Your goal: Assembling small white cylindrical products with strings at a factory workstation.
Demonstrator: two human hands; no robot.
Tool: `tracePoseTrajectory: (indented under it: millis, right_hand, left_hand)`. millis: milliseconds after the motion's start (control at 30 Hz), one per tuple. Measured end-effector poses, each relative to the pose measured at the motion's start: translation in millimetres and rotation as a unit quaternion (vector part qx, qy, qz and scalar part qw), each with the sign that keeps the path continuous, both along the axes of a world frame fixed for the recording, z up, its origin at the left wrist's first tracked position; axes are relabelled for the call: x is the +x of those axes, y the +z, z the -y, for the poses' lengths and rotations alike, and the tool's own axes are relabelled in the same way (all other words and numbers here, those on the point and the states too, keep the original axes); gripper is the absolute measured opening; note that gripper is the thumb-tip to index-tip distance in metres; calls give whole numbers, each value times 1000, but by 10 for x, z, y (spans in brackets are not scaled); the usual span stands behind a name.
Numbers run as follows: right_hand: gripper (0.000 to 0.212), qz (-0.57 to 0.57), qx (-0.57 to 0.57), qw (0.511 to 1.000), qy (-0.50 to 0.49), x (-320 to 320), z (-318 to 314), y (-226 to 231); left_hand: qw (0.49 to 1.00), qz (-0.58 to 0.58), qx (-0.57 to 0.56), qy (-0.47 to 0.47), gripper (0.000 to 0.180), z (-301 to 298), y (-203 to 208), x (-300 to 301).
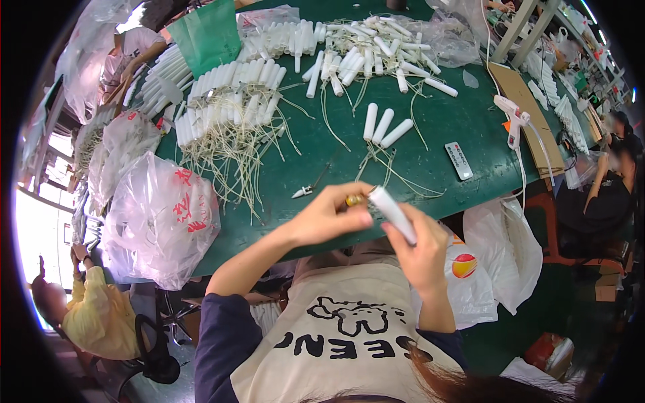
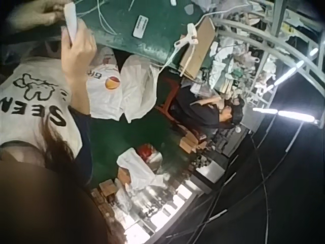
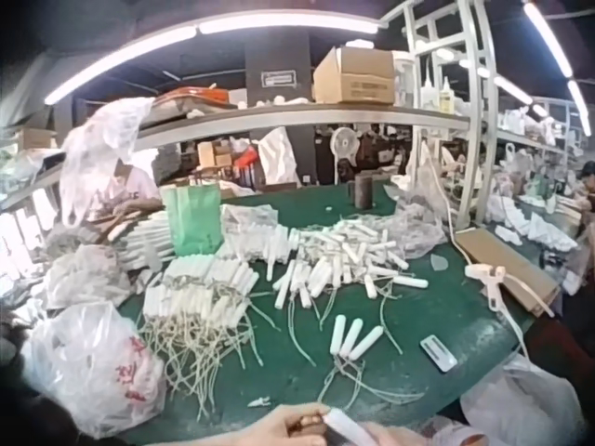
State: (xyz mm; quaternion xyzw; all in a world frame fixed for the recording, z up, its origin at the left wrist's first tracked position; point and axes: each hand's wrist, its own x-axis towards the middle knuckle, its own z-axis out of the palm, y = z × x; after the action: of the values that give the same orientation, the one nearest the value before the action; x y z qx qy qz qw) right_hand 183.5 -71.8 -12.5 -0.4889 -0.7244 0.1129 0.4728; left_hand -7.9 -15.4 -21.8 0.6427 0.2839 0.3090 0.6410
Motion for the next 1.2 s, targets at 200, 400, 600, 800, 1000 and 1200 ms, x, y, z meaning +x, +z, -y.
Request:
tracePoseTrajectory:
  millis: [200,400,600,800,1000,1200]
  right_hand:
    - [41,-78,-91,988,102,-157,9,48]
    - [35,-66,-45,992,98,211,-98,14]
    - [13,-14,-59,993,98,161,-213,-35]
    - [10,12,-94,992,83,273,-229,-67]
    - [11,27,-95,992,77,306,-268,-83]
    - [11,41,-119,989,79,342,-270,-102]
  left_hand:
    - [998,12,-28,58,25,96,261,-122]
    - [883,-257,246,305,34,-342,1141,-672]
    - [673,-593,224,382,51,-1181,1366,-1356]
    - [522,-679,283,432,47,-2117,830,-1787]
    - [483,-656,340,469,43,-2548,326,-1960]
    - [499,-636,326,490,43,-2709,126,-2019]
